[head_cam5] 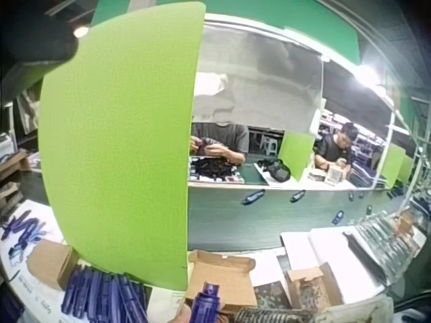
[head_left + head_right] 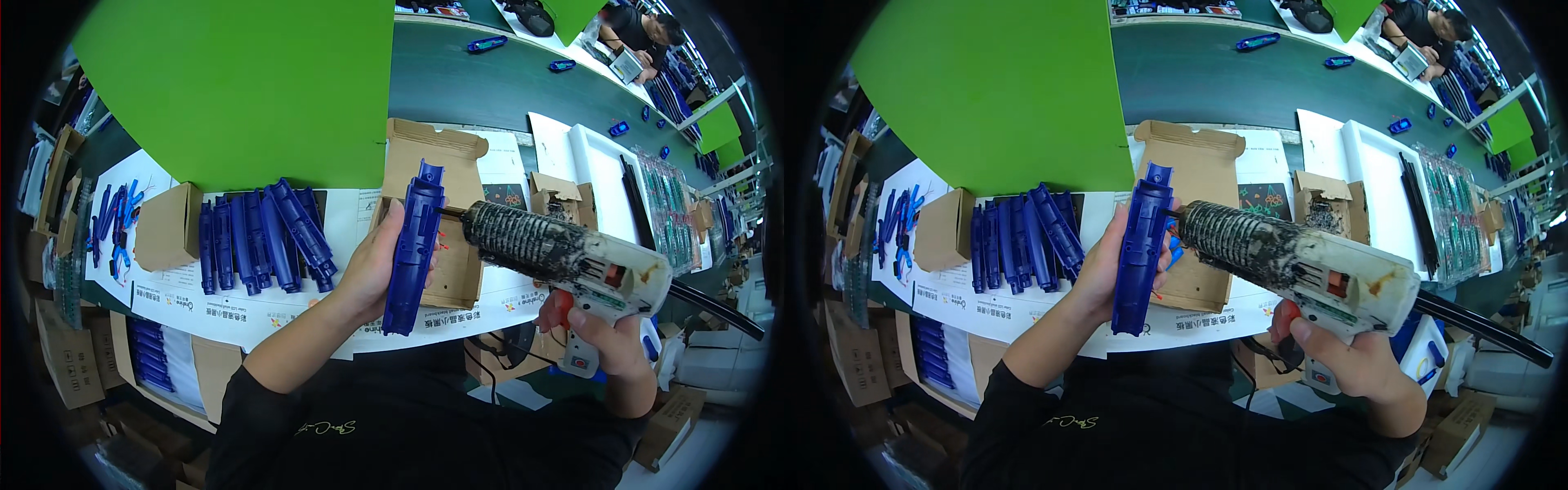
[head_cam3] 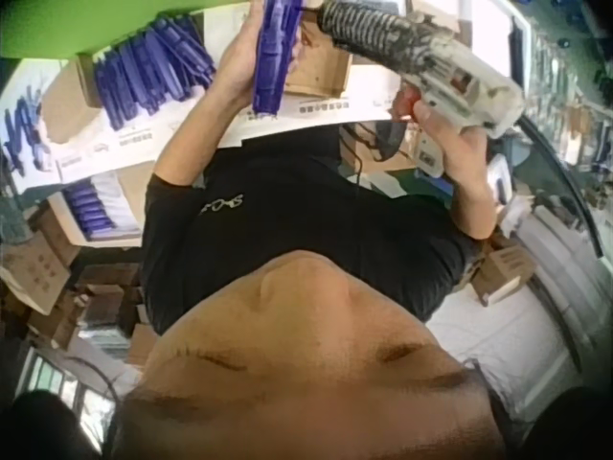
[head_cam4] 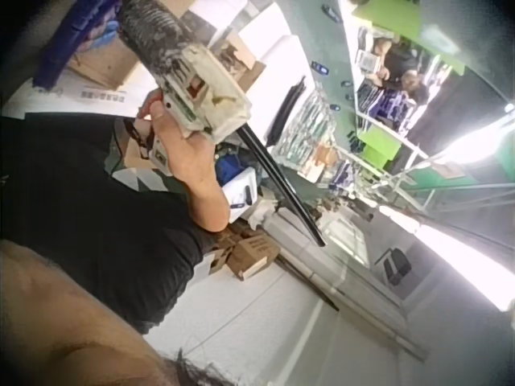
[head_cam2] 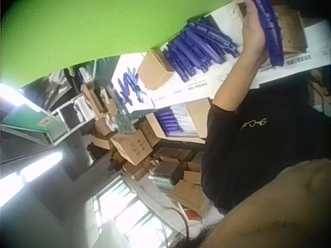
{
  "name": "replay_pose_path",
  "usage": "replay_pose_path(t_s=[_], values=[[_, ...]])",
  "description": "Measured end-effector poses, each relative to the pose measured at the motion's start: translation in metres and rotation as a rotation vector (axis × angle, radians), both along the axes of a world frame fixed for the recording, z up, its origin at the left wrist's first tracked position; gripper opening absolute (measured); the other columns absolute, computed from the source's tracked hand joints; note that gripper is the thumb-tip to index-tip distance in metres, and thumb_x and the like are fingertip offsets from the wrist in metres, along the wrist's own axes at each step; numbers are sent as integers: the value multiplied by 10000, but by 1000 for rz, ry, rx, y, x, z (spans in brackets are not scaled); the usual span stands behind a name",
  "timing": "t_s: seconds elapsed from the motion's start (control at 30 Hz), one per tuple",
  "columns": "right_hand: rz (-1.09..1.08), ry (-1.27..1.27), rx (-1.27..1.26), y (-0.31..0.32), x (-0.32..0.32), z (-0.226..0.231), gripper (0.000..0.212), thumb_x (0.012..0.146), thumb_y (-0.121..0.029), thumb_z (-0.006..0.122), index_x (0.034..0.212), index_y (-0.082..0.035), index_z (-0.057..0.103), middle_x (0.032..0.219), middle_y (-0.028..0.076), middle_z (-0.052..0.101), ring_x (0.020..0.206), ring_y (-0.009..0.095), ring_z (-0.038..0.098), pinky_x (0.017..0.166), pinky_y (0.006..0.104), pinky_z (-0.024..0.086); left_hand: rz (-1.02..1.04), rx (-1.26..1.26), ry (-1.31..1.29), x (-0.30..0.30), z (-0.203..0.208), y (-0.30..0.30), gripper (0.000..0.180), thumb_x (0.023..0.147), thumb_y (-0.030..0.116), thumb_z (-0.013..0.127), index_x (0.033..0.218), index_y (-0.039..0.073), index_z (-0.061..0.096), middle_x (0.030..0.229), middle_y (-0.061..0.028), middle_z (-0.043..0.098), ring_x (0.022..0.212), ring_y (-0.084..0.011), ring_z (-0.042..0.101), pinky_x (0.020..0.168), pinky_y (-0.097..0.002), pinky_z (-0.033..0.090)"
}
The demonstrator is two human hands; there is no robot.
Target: The recorder is seen assembling electronic components, specifically inserting blue batteries into plastic casings and using a handheld machine to secure them.
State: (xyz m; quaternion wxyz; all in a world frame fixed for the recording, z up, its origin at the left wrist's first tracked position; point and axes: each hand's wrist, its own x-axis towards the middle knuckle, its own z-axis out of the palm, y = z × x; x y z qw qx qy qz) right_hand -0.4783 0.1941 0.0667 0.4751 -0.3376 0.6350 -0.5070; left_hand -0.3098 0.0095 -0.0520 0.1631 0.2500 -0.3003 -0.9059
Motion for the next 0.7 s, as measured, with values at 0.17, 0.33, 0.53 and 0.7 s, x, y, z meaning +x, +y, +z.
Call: replay_pose_path(t_s=[0.17,0.33,0.53,0.7], values=[[24,32,48,-6,-1,-2,255,805,-134,580,1007,8,516,802,100,563,737,210,578,677,349,481,-26,41,9,0,-2,0,596,954,543,253,1267,70,437,820,-55,521,660,-127,527,519,-260,468],[97,37,96,-9,-1,-1,259,815,-132,588,1019,11,518,804,93,567,729,194,584,655,325,485,-54,-23,-17,0,-1,-2,594,960,532,253,1293,80,444,841,-42,533,691,-101,537,536,-259,477],[113,58,124,2,3,-7,279,795,-123,601,1032,4,528,789,68,569,696,179,581,612,305,482,21,-108,-23,-2,-2,-6,592,966,522,248,1326,87,425,822,-20,537,697,-62,529,572,-233,468],[39,78,207,-9,-5,0,296,791,-136,602,1035,18,537,776,75,574,644,157,557,578,283,459,-6,42,-38,-3,4,3,620,953,552,256,1319,84,431,743,-45,526,624,-106,502,565,-250,447]])
